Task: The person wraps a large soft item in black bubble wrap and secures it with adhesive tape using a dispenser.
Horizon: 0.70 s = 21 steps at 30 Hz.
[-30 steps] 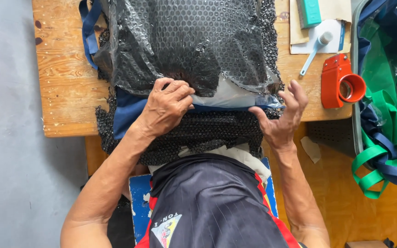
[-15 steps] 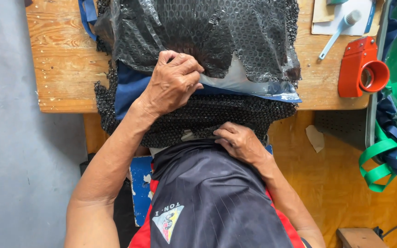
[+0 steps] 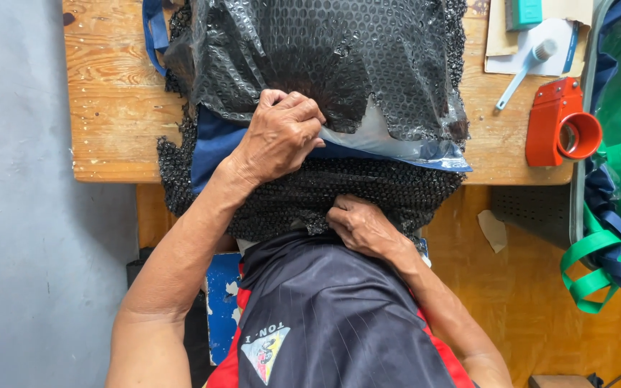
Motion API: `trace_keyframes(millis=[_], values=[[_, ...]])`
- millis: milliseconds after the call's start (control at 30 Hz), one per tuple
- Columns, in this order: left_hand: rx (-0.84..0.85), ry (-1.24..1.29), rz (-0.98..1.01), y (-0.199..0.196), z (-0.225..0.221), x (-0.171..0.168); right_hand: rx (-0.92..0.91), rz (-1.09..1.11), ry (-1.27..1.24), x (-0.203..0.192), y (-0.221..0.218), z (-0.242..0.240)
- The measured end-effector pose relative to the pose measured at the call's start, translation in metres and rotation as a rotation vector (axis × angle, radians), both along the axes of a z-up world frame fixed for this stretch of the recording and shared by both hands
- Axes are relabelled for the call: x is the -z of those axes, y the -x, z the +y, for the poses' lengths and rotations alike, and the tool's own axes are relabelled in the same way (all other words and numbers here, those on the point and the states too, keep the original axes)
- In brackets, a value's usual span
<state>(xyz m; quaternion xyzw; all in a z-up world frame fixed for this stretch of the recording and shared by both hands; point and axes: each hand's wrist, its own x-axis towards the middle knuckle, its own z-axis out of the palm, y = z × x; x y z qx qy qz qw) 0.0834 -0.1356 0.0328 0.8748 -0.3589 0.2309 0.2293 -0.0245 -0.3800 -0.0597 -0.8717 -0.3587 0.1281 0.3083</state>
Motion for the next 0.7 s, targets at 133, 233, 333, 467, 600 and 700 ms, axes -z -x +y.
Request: trace_keyframes(millis=[133, 233, 333, 467, 600, 700], values=[[0.006, -0.031, 0.027, -0.004, 0.0, -0.001, -0.049, -0.079, -0.18, -0.08, 0.003, 0.003], [0.003, -0.054, 0.034, -0.008, 0.0, 0.002, -0.02, -0.187, -0.262, -0.12, 0.007, 0.006], [0.0, -0.067, 0.062, -0.009, 0.0, 0.004, 0.031, -0.375, -0.269, -0.131, 0.003, 0.003], [-0.001, -0.07, 0.099, -0.01, 0.0, 0.002, 0.014, -0.612, -0.205, -0.172, -0.027, 0.011], [0.021, -0.046, 0.113, -0.014, 0.005, 0.01, -0.08, -0.742, -0.103, -0.186, -0.082, 0.017], [0.05, -0.087, 0.179, -0.032, 0.017, 0.059, -0.128, -0.681, -0.064, -0.183, -0.125, 0.024]])
